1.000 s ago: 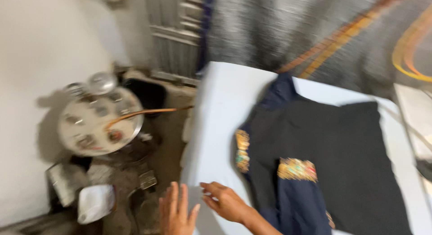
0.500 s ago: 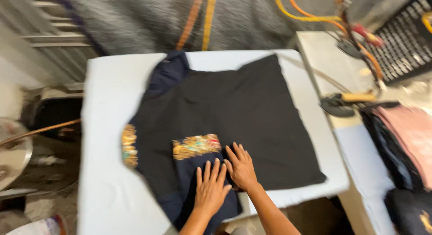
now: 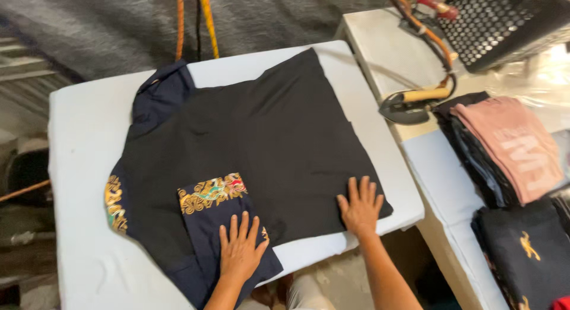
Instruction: The person irons a shirt on a table using an iron, folds the sleeves and the body of the shirt by hand, and then irons the folded garment.
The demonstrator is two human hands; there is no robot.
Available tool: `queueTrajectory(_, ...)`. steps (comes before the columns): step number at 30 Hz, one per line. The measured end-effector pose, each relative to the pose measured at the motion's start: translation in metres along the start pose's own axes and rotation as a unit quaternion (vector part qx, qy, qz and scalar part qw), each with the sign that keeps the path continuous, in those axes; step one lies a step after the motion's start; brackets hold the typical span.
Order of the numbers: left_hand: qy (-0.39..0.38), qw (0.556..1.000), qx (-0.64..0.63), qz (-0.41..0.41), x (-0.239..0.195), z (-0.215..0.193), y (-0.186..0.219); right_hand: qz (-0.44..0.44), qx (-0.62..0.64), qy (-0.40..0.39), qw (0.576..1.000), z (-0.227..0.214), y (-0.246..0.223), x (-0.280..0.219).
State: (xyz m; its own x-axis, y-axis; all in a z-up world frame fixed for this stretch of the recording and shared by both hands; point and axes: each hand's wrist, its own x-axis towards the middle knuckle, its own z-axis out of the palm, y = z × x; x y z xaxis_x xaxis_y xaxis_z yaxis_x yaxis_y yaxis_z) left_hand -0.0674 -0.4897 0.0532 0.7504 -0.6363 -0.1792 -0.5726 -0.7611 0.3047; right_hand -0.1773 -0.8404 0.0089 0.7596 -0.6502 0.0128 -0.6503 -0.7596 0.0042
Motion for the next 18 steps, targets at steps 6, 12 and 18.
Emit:
queueTrajectory(6, -0.031, 0.998, 0.050, -0.028, 0.011, -0.006, 0.013, -0.021, 0.039, -0.079, 0.996, -0.016, 0.001, -0.006)
queueTrajectory(12, -0.038, 0.999, 0.009, -0.001, 0.038, -0.004, 0.089, -0.088, 0.094, 0.022, 0.991, -0.042, 0.091, 0.070)
queueTrajectory(18, -0.021, 0.996, -0.077, 0.042, 0.094, 0.040, 0.211, -0.165, 0.022, 0.183, 0.969, -0.104, 0.185, 0.240)
